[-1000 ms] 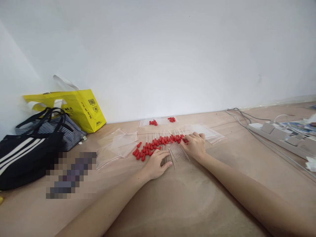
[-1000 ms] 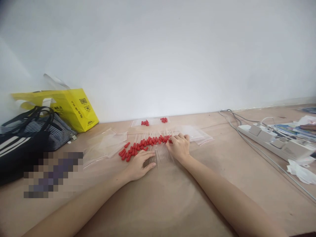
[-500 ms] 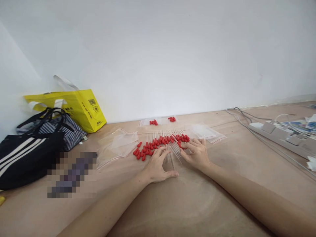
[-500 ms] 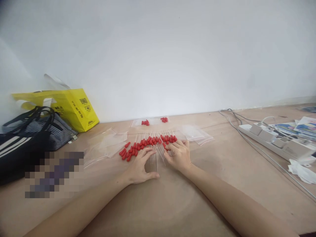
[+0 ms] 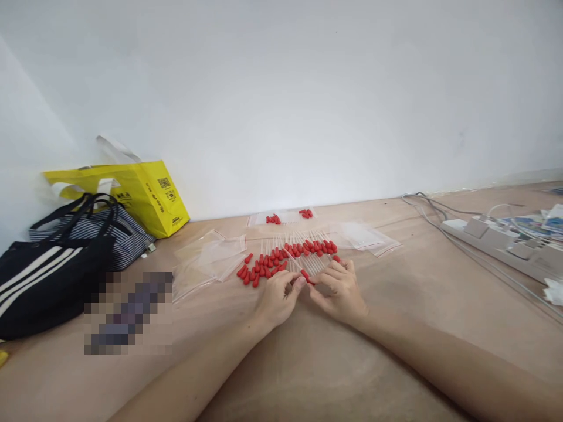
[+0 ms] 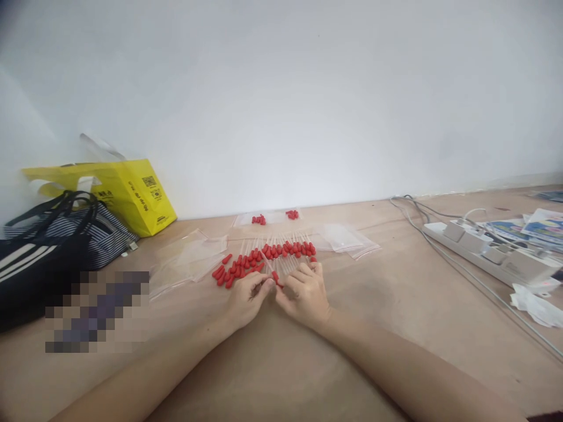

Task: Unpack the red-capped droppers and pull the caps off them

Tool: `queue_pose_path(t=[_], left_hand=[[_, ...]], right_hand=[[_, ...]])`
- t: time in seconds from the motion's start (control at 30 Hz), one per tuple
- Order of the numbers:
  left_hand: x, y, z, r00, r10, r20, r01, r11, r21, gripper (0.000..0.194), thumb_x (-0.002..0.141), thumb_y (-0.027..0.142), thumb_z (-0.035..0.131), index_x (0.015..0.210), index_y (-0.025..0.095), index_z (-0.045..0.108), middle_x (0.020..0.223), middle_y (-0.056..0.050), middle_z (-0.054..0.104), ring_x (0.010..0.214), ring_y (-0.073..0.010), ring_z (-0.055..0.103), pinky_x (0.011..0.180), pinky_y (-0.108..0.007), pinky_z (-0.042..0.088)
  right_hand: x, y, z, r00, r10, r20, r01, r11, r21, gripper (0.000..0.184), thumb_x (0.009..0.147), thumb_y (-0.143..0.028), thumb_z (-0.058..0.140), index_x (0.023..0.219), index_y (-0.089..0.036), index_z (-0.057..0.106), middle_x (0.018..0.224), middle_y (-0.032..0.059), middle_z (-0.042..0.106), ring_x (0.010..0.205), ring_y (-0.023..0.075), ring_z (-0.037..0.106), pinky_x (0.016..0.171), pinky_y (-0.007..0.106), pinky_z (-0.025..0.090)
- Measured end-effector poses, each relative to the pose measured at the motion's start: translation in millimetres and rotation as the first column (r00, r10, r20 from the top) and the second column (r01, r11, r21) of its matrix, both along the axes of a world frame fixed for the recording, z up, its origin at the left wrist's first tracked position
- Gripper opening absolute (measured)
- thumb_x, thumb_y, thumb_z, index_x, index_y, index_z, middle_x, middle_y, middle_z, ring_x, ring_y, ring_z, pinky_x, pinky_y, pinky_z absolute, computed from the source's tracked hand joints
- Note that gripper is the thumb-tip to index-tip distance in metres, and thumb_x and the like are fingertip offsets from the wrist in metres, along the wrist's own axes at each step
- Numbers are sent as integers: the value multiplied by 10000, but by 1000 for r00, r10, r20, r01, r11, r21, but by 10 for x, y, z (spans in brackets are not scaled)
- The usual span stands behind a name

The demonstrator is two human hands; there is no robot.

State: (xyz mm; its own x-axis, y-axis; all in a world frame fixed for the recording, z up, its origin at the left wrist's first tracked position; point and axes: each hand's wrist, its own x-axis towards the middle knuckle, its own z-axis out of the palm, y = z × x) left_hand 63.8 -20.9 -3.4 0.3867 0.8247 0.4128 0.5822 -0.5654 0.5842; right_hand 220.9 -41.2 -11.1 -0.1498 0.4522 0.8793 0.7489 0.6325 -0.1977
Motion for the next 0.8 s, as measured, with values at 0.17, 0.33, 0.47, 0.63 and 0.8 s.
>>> queue_pose_path(t=[0.17, 0.33, 0.47, 0.63, 0.8], left_hand=[[72, -31, 15, 974, 51, 221, 1, 973, -229, 337, 830, 374, 361, 624, 151, 508, 595, 10, 534, 577, -119, 505, 538, -222, 392], [-141, -5, 73, 998, 49, -43, -52, 995, -88, 246, 801, 348, 445, 668, 166, 544, 627, 6, 573, 612, -133, 506, 582, -246, 382], [-335, -80, 51, 974, 6, -227, 33, 985, 168, 188, 791, 319, 495, 706, 174, 578, 666, -15, 591, 672, -152, 496, 653, -282, 376], [-376, -117, -9, 940, 20, -341, 114, 922, 369, 192, 812, 309, 477, 731, 180, 593, 676, -30, 589, 702, -167, 475, 668, -303, 364], [-345, -71, 14, 909, 63, -412, 157, 864, 479, 172, 801, 311, 495, 725, 203, 605, 679, -19, 589, 686, -165, 466, 641, -313, 341]], right_hand=[[-153, -55, -18, 993, 88, 76, -90, 996, 17, 71, 720, -213, 562, 656, -196, 588, 580, -29, 603, 594, 109, 442, 668, 308, 244], [23, -38, -27, 990, 76, 120, -77, 997, 5, 82, 752, -267, 565, 776, -198, 602, 653, -5, 605, 646, 126, 468, 679, 310, 273], [192, -24, -41, 982, 2, 187, -4, 1000, 8, 219, 765, -281, 552, 957, -179, 581, 854, 62, 603, 760, 160, 486, 699, 314, 316], [194, -47, -54, 940, 51, 337, -65, 997, 30, 269, 766, -295, 558, 1031, -250, 569, 941, 42, 587, 885, 175, 491, 831, 364, 296], [149, -43, -62, 938, -42, 344, 14, 996, 83, 214, 776, -288, 551, 983, -266, 598, 801, 19, 606, 794, 148, 507, 869, 377, 265]])
